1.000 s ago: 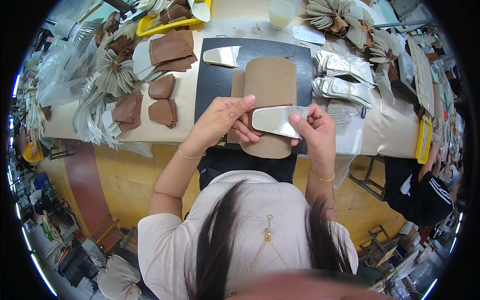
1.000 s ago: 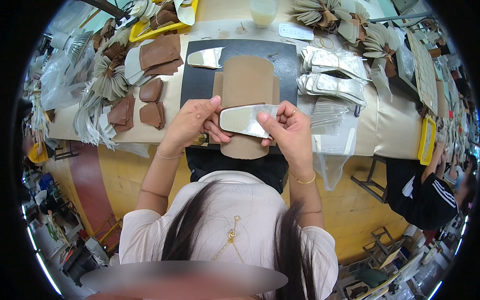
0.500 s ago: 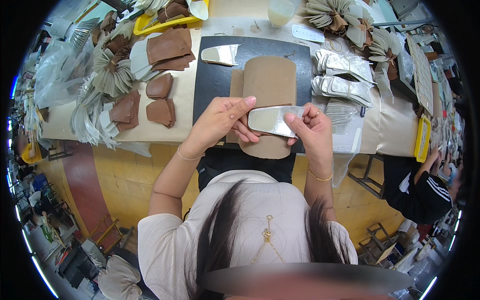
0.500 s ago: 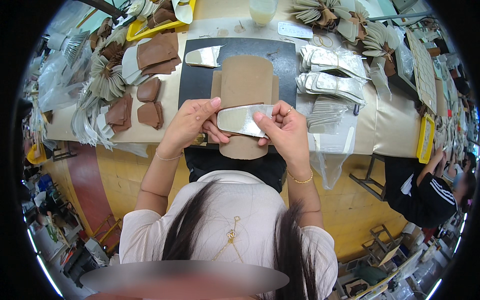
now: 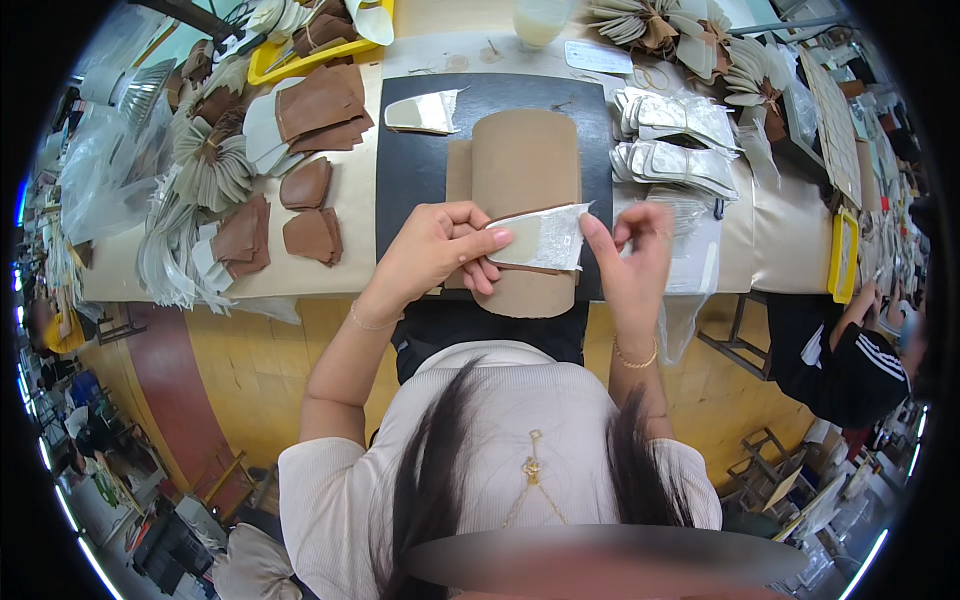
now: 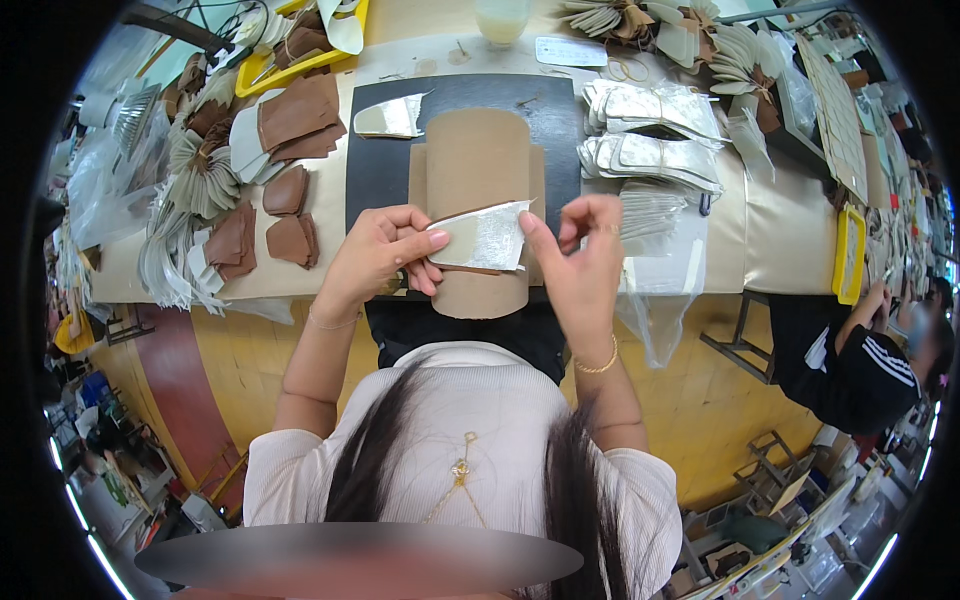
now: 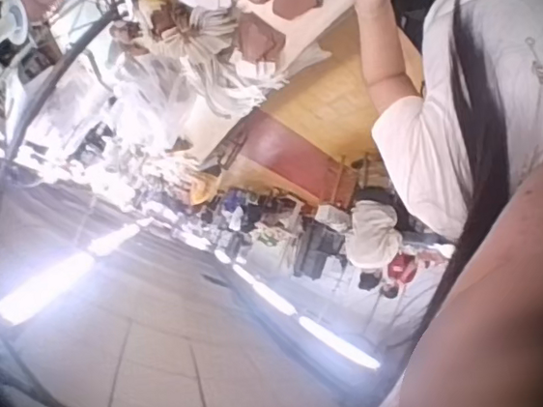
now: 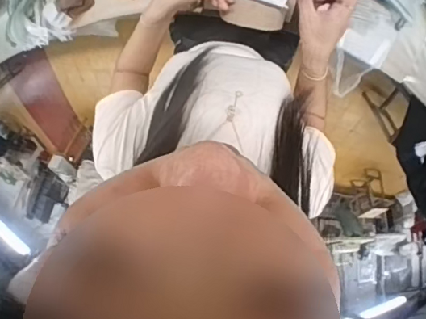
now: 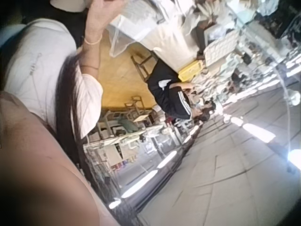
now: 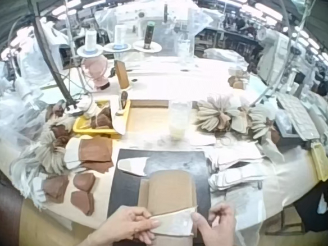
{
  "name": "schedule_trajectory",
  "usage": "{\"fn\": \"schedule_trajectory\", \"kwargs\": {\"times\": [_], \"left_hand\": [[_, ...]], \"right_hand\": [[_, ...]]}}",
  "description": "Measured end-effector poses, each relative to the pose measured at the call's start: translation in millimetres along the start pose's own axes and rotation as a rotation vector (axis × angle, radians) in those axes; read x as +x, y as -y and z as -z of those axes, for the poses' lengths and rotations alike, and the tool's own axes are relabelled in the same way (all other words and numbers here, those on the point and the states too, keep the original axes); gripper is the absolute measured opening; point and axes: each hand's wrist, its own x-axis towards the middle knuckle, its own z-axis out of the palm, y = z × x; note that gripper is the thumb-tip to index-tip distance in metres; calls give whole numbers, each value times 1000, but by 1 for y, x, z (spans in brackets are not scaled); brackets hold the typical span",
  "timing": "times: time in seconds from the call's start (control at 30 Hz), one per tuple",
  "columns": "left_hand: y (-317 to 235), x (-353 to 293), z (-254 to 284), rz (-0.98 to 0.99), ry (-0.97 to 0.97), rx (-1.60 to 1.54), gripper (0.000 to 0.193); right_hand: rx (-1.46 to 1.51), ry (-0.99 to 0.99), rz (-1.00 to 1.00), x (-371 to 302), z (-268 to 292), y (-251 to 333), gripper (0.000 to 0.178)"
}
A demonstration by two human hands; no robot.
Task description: The person repeatedly picks up small brown and white shoe-shaped parts, applies a liquid from a squeeze bottle to the edges, and presses them together. The person then stacks the assembled units and handles a cardboard roll and additional white parts on the table.
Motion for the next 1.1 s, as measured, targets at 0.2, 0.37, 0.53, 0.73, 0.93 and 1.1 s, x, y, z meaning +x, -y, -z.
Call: {"fn": "schedule_trajectory", "kwargs": {"times": [0.2, 0.37, 0.53, 0.73, 0.93, 1.1], "left_hand": [[7, 1, 2, -85, 1, -19, 24], [12, 7, 7, -94, 42, -28, 22], [10, 9, 9, -60, 44, 16, 21], [11, 15, 29, -144, 44, 31, 20], [-29, 59, 116, -264, -320, 203, 27], [-32, 78, 144, -190, -528, 654, 28]], "right_hand": [[-347, 624, 595, -16, -13, 25, 69], [-221, 550, 547, -13, -21, -6, 74], [29, 377, 339, -24, -19, -28, 84], [193, 215, 22, -42, 13, -57, 75], [-254, -253, -159, -37, 72, -105, 48], [-587, -288, -129, -33, 94, -136, 52]]}}
